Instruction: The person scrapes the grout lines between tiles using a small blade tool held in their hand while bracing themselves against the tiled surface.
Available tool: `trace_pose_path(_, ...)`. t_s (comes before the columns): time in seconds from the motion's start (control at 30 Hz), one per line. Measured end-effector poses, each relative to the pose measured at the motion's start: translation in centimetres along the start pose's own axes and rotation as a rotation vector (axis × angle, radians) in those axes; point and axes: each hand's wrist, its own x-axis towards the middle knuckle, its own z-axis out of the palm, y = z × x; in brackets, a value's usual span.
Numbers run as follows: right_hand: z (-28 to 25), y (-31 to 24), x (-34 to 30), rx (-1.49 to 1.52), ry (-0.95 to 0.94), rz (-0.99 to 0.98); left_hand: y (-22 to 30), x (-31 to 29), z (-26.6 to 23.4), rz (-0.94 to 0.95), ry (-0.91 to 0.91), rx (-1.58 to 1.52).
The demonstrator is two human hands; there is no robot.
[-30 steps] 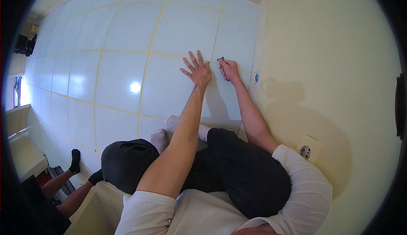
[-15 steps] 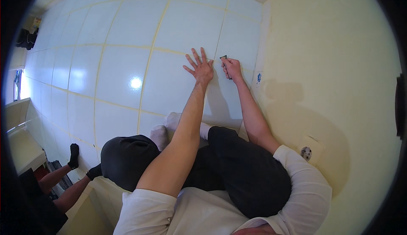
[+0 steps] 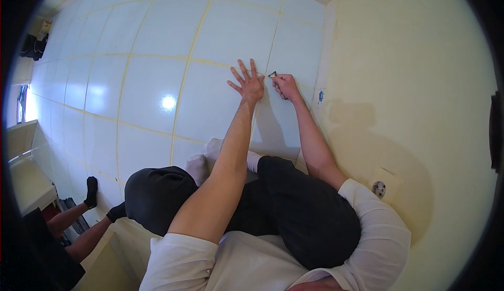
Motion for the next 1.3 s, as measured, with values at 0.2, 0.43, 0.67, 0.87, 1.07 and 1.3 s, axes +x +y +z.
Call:
trace_pose_path(0.2, -1.7, 0.6, -0.4, -0.002, 0.075, 0.056, 1.4, -0.2, -4.1, 0.028, -0.400, -0.178)
trace_pose_path(0.43, -1.2, -0.2, -0.8, -0.139, 0.026, 0.063, -0.1, -0.5, -8.5, 0.277, -0.632, 0.325)
trace_pose_path(0.67, -0.2, -0.8, -0.8, -0.214, 0.099, 0.084, -2.6, -0.4, -8.6, 0.403, -0.584, 0.215)
trace_pose_path(0.87, -0.5, -1.0, -0.7, -0.286, -0.016, 0.090, -2.5, -0.8, -8.1, 0.401, -0.514, 0.172)
trace_pose_path(1.07, 0.0, -0.8, -0.5, -0.270, 0.024, 0.104, -2.5, -1.0, -8.3, 0.408, -0.490, 0.174)
trace_pose_path(1.3, 0.5, -0.3, -0.5, -0.226, 0.119, 0.080, -2.4, -1.0, -8.4, 0.402, -0.515, 0.181)
